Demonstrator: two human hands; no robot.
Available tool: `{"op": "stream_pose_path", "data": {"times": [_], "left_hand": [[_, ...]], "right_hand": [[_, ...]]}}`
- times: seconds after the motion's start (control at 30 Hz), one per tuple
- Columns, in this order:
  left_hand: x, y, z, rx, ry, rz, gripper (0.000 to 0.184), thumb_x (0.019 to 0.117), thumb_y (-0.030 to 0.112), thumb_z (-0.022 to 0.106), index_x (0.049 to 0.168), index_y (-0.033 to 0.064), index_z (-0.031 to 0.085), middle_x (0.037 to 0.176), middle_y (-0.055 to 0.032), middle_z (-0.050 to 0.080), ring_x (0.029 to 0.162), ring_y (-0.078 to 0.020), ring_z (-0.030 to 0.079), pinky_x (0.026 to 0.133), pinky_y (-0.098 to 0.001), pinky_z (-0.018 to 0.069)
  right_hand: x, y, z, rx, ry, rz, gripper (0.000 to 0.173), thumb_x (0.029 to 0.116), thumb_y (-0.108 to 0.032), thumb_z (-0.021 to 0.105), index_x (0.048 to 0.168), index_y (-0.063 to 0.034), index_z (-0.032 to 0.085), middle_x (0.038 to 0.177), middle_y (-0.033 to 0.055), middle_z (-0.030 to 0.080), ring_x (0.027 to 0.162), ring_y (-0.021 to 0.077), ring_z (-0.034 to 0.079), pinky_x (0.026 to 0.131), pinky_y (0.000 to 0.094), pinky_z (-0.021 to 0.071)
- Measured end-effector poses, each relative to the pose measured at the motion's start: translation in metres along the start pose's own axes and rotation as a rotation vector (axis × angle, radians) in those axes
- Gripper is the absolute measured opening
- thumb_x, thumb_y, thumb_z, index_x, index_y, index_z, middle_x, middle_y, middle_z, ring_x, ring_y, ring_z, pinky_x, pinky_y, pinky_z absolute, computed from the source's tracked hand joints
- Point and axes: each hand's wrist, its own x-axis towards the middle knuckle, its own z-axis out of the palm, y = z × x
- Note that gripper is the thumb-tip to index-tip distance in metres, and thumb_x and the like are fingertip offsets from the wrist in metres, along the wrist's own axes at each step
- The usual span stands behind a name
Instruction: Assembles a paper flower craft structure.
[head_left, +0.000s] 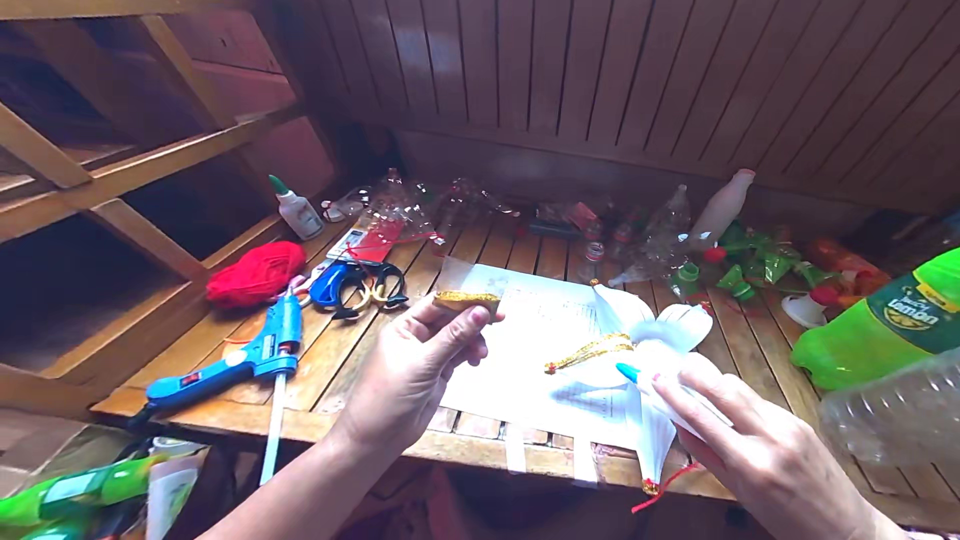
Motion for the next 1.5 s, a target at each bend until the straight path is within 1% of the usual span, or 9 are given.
{"op": "stream_pose_path", "data": {"times": [0.1,0.27,0.5,0.8,1.03,1.2,1.33,1.43,1.5], "left_hand": [[0.000,0.000,0.001,0.003,0.007,-0.007,0.013,0.0973,0.001,0.059,0.098,0.0070,0.070,0.090,-0.0044,0.076,0.066,-0.0052,0.069,0.066,-0.0162,0.0580],[-0.001,0.000,0.002,0.010,0.015,-0.015,0.013,0.0975,0.000,0.059,0.098,0.0066,0.069,0.089,-0.0045,0.076,0.066,-0.0058,0.069,0.066,-0.0164,0.0578],[-0.002,-0.001,0.003,-0.015,0.009,-0.030,0.014,0.0971,-0.002,0.058,0.098,0.0063,0.069,0.089,-0.0046,0.076,0.066,-0.0061,0.069,0.067,-0.0174,0.0590],[-0.003,-0.012,0.008,-0.018,-0.027,-0.117,0.014,0.0986,-0.004,0.056,0.103,0.0039,0.067,0.092,-0.0056,0.077,0.072,-0.0083,0.073,0.072,-0.0201,0.0609],[-0.002,-0.020,0.009,0.066,-0.073,-0.072,0.013,0.0944,-0.003,0.063,0.104,0.0029,0.068,0.094,-0.0058,0.076,0.078,-0.0120,0.074,0.077,-0.0246,0.0623],[-0.004,-0.031,0.010,0.177,-0.129,-0.114,0.014,0.0941,0.000,0.066,0.107,0.0033,0.070,0.095,-0.0028,0.076,0.081,-0.0109,0.074,0.076,-0.0250,0.0624],[-0.005,-0.039,0.012,0.298,-0.186,-0.107,0.014,0.0933,0.002,0.067,0.107,0.0041,0.069,0.093,0.0014,0.075,0.079,-0.0081,0.073,0.075,-0.0232,0.0620],[-0.005,-0.044,0.014,0.324,-0.214,-0.125,0.013,0.0940,0.002,0.067,0.106,0.0033,0.069,0.091,0.0015,0.075,0.077,-0.0071,0.072,0.074,-0.0225,0.0616],[-0.005,-0.045,0.016,0.348,-0.216,-0.148,0.012,0.0939,0.002,0.067,0.106,0.0029,0.069,0.090,0.0014,0.074,0.075,-0.0069,0.072,0.072,-0.0221,0.0615]], "right_hand": [[0.002,-0.002,0.002,-0.009,-0.005,-0.014,0.027,0.0998,-0.016,0.058,0.124,-0.0118,0.070,0.106,0.0117,0.070,0.083,0.0254,0.066,0.065,0.0296,0.0530],[0.006,-0.002,0.003,0.003,-0.010,-0.037,0.027,0.0992,-0.014,0.059,0.123,-0.0107,0.071,0.103,0.0123,0.070,0.080,0.0265,0.064,0.064,0.0316,0.0521],[0.010,-0.004,0.005,-0.037,-0.026,-0.070,0.026,0.0971,-0.012,0.060,0.121,-0.0084,0.071,0.102,0.0129,0.070,0.079,0.0269,0.065,0.060,0.0314,0.0512],[0.015,-0.006,0.005,-0.064,-0.050,-0.074,0.027,0.0947,-0.010,0.060,0.118,-0.0065,0.072,0.097,0.0127,0.069,0.074,0.0267,0.064,0.054,0.0313,0.0487],[0.021,-0.009,0.004,-0.071,-0.078,-0.085,0.024,0.0944,-0.009,0.058,0.114,-0.0051,0.072,0.093,0.0117,0.067,0.071,0.0261,0.063,0.051,0.0308,0.0460],[0.021,-0.009,0.006,-0.077,-0.078,-0.085,0.024,0.0943,-0.010,0.058,0.113,-0.0050,0.073,0.093,0.0115,0.067,0.069,0.0265,0.061,0.048,0.0316,0.0434],[0.024,-0.016,-0.001,-0.033,-0.159,-0.029,0.024,0.0933,-0.007,0.061,0.114,-0.0028,0.072,0.100,0.0158,0.071,0.077,0.0339,0.070,0.051,0.0370,0.0517],[0.021,-0.012,0.006,-0.085,-0.104,-0.081,0.025,0.0927,-0.011,0.059,0.112,-0.0046,0.073,0.093,0.0118,0.067,0.069,0.0273,0.062,0.046,0.0322,0.0419],[0.021,-0.012,0.007,-0.096,-0.093,-0.089,0.024,0.0931,-0.010,0.058,0.112,-0.0043,0.073,0.092,0.0116,0.067,0.067,0.0265,0.061,0.045,0.0317,0.0407]]}}
